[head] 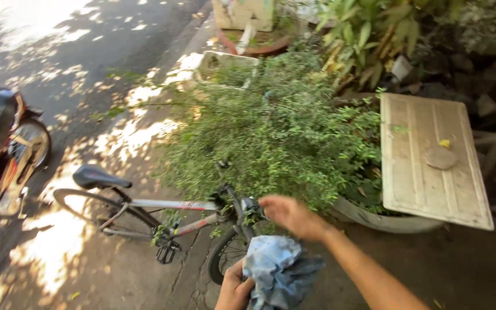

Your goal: The person walks into a cluttered workshop, picks up a tube of sealant, and uses pliers to cut the tip. They then walk over to a disassembled motorcycle and apply the sealant along the edge of a green gasket.

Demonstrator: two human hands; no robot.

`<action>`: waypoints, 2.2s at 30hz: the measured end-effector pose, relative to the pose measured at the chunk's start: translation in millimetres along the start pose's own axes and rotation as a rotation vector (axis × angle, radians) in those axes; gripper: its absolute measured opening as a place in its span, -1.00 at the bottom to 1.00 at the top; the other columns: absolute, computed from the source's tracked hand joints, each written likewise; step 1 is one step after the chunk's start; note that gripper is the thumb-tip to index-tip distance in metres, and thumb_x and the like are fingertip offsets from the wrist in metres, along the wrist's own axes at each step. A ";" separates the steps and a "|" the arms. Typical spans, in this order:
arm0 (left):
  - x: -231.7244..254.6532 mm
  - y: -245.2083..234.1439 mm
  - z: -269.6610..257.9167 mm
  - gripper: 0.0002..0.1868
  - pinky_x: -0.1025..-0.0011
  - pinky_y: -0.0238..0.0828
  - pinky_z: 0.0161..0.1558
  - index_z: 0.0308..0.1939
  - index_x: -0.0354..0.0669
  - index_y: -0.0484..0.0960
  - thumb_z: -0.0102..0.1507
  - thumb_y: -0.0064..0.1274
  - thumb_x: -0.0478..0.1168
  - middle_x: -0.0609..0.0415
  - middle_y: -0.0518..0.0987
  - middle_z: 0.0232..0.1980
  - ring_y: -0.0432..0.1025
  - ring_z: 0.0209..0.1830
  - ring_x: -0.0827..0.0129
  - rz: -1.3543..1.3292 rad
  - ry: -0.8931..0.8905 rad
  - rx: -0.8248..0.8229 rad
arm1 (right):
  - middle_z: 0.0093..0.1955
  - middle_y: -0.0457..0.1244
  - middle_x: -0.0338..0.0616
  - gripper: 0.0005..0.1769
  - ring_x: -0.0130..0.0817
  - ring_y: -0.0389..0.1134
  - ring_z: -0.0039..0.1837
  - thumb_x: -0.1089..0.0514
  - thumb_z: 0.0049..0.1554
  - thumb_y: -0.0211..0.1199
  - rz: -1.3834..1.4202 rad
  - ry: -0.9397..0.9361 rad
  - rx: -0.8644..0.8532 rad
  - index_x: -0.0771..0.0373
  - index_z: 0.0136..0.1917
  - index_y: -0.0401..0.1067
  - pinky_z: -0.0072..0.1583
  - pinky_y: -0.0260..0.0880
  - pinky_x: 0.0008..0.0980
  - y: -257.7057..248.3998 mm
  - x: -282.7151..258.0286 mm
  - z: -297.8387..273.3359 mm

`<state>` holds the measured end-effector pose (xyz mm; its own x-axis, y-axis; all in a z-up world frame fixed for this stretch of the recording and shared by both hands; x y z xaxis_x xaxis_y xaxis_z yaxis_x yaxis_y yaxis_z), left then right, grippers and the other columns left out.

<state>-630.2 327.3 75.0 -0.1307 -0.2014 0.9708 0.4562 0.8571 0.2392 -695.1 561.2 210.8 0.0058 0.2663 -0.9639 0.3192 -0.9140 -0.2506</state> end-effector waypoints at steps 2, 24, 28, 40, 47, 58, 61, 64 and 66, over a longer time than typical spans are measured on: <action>11.5 34.3 21.4 -0.60 0.41 0.42 0.14 0.10 -0.42 0.64 0.17 0.07 -0.38 0.01 0.71 0.01 0.53 0.04 0.40 0.032 -0.055 -0.011 | 0.59 0.10 -0.05 -0.18 -0.16 0.14 0.57 -0.26 0.17 0.15 -0.024 -0.135 0.029 0.16 0.56 0.14 0.45 0.22 -0.18 -4.1 17.3 -57.5; -131.9 718.0 63.6 -0.37 0.47 0.29 -0.51 -0.13 -0.21 0.49 0.50 -0.44 0.26 0.09 0.41 -0.63 0.31 -0.67 0.45 0.089 -0.429 -0.974 | -0.04 0.44 -0.30 -0.59 -0.53 0.42 0.00 -0.06 0.23 0.10 0.521 -0.180 1.667 0.32 -0.01 0.53 0.08 0.42 -0.49 -291.9 309.5 -635.9; -175.6 813.7 84.4 -0.41 0.44 0.24 -0.57 -0.01 -0.12 0.54 0.44 -0.44 0.24 0.08 0.39 -0.65 0.27 -0.71 0.40 0.017 -0.549 -0.797 | 0.02 0.42 -0.07 -0.64 -0.39 0.38 0.05 0.03 0.32 0.25 0.401 -0.003 1.818 0.41 0.11 0.56 0.12 0.40 -0.37 -329.7 386.3 -741.2; -289.2 1123.4 203.0 -0.59 0.44 0.23 -0.45 -0.28 -0.17 0.38 0.49 -0.30 0.05 0.05 0.40 -0.44 0.25 -0.52 0.42 -0.232 -0.454 -0.841 | 0.20 0.40 -0.01 -0.27 -0.23 0.45 0.21 0.14 -0.05 0.47 0.203 0.278 1.306 0.32 0.35 0.31 0.25 0.41 -0.29 -558.0 420.4 -791.3; -324.0 1318.6 251.9 -0.66 0.45 0.32 -0.08 -0.12 -0.23 0.50 0.46 -0.23 -0.03 0.14 0.48 -0.21 0.34 -0.18 0.49 -0.020 -0.299 -1.020 | 0.00 0.43 -0.03 -0.57 -0.21 0.49 0.04 0.10 0.07 0.38 0.227 0.314 1.523 0.28 0.15 0.37 0.14 0.44 -0.28 -696.4 444.0 -908.8; -525.7 1639.4 248.8 -0.75 0.49 0.11 -0.46 0.00 -0.23 0.43 0.43 -0.17 -0.11 0.19 0.27 -0.41 0.15 -0.49 0.50 -0.039 -0.892 -1.108 | -0.07 0.44 -0.12 -0.75 -0.34 0.48 -0.02 0.16 0.03 0.34 0.186 0.414 2.097 0.28 -0.02 0.50 0.07 0.44 -0.36 -881.3 601.9 -1186.6; -544.8 1743.7 242.3 -0.70 0.46 0.21 -0.42 0.12 -0.24 0.44 0.39 -0.16 -0.16 0.14 0.39 -0.35 0.25 -0.45 0.46 -0.040 -0.927 -1.169 | -0.09 0.43 -0.10 -0.82 -0.33 0.45 0.00 0.18 0.08 0.31 0.190 0.328 2.236 0.30 -0.05 0.54 0.07 0.42 -0.36 -955.5 633.7 -1267.8; -543.4 1838.5 243.6 -0.67 0.44 0.40 -0.24 0.14 -0.22 0.44 0.38 -0.13 -0.13 0.09 0.58 -0.16 0.43 -0.28 0.43 0.132 -0.800 -1.241 | -0.13 0.44 -0.14 -0.84 -0.37 0.46 -0.05 0.19 0.11 0.28 0.281 0.484 2.307 0.28 -0.05 0.53 0.07 0.43 -0.39 -1023.8 640.2 -1339.0; -548.7 1899.3 255.2 -0.72 0.49 0.48 -0.14 0.05 -0.23 0.53 0.37 -0.03 -0.12 0.10 0.72 -0.07 0.54 -0.18 0.50 0.453 -0.393 -1.366 | -0.09 0.41 -0.13 -0.85 -0.38 0.40 -0.04 0.19 0.16 0.26 0.254 0.401 2.332 0.31 -0.05 0.53 0.07 0.39 -0.38 -1065.7 661.4 -1379.2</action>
<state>83.2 2186.8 -8.6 0.1228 0.2814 0.9517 0.9440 -0.3292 -0.0245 275.6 2133.6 -35.1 0.0591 -0.0988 -0.9934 -0.8843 0.4565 -0.0980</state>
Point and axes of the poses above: each hand's wrist, its own z-axis towards the middle knuckle, its own y-axis out of the palm, x = y × z, the point moved 2 cm from there along z, towards the middle knuckle
